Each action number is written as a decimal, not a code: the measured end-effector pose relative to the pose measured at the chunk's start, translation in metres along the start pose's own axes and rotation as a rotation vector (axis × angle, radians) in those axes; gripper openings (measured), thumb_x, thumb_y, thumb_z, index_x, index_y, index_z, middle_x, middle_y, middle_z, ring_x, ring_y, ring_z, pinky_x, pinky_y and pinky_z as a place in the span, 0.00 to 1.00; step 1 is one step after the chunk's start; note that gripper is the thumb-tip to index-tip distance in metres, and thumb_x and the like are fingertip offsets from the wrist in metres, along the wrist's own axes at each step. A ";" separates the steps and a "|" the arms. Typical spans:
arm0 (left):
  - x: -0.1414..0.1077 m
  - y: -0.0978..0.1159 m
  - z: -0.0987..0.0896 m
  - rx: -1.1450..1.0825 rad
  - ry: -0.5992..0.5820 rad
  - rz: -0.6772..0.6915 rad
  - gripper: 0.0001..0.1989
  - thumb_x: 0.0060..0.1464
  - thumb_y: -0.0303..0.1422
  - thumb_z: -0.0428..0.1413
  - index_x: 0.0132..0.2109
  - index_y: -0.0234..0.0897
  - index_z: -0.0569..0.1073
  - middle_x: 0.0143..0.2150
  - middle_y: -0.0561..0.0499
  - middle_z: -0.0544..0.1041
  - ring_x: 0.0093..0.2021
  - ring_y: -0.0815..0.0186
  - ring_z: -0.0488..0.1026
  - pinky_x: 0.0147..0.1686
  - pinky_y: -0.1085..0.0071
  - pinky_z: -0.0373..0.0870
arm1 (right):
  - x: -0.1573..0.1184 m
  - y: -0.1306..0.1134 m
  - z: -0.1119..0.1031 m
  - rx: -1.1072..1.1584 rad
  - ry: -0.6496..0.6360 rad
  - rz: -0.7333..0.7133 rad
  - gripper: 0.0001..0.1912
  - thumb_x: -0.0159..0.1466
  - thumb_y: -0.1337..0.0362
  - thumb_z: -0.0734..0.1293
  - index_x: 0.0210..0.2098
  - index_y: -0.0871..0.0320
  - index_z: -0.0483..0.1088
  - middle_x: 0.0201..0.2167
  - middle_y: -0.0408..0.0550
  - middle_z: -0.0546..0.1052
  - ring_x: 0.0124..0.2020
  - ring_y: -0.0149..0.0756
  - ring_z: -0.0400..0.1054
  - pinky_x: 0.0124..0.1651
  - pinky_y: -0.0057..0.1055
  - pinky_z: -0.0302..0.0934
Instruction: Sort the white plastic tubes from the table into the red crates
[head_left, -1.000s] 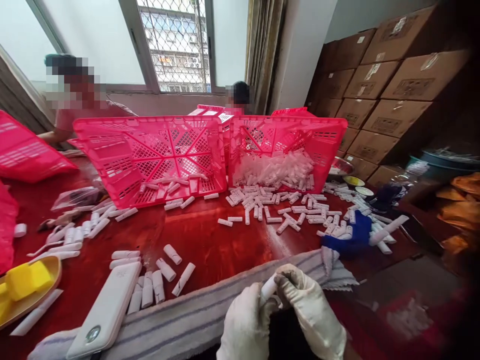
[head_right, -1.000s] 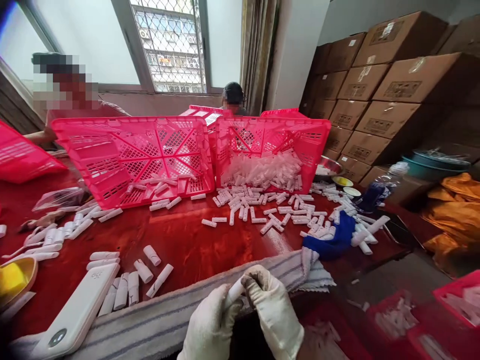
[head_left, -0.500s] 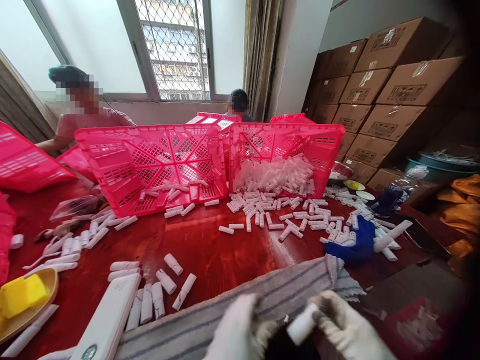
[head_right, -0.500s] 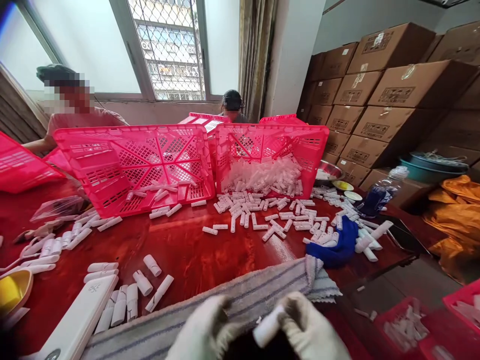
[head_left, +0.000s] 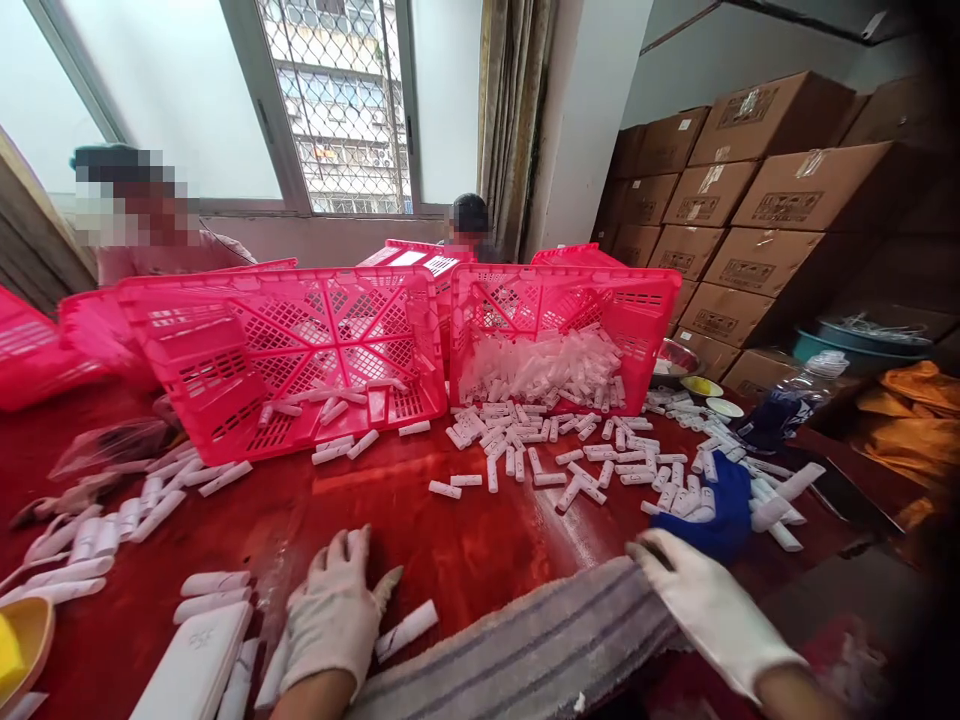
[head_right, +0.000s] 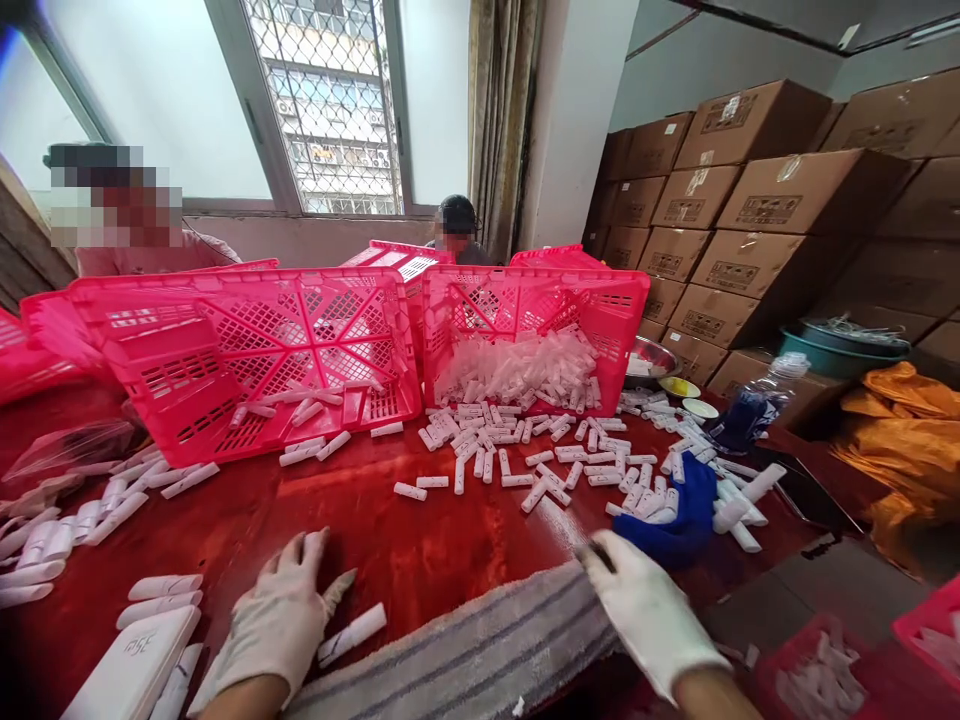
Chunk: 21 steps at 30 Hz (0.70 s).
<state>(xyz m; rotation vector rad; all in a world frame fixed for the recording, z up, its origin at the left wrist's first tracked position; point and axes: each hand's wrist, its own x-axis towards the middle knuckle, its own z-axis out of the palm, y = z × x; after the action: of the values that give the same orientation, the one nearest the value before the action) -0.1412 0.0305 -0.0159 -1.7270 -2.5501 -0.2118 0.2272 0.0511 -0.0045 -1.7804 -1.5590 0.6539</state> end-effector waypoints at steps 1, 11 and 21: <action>0.001 0.011 0.002 -0.040 0.004 0.045 0.27 0.57 0.42 0.49 0.61 0.35 0.61 0.62 0.37 0.62 0.59 0.45 0.60 0.49 0.52 0.64 | 0.018 -0.009 0.012 -0.050 -0.027 -0.070 0.15 0.63 0.51 0.59 0.38 0.52 0.71 0.35 0.45 0.77 0.36 0.39 0.71 0.39 0.31 0.62; -0.007 0.067 0.010 -0.336 -0.153 0.537 0.22 0.55 0.27 0.46 0.55 0.49 0.69 0.53 0.50 0.74 0.55 0.58 0.67 0.61 0.51 0.49 | 0.126 -0.022 0.055 -0.418 -0.026 -0.176 0.16 0.57 0.71 0.64 0.44 0.59 0.73 0.40 0.56 0.74 0.44 0.44 0.66 0.45 0.36 0.56; -0.014 0.083 -0.008 -0.513 -0.194 0.485 0.15 0.59 0.33 0.46 0.50 0.38 0.71 0.42 0.46 0.73 0.44 0.61 0.69 0.47 0.65 0.65 | 0.097 -0.016 0.073 -0.144 -0.216 -0.240 0.21 0.59 0.70 0.62 0.52 0.61 0.66 0.43 0.51 0.75 0.41 0.33 0.70 0.46 0.28 0.64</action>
<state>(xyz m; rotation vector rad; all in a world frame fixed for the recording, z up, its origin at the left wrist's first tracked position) -0.0597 0.0471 -0.0032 -2.5987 -2.2168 -0.7511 0.1782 0.1593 -0.0337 -1.6297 -1.9745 0.6467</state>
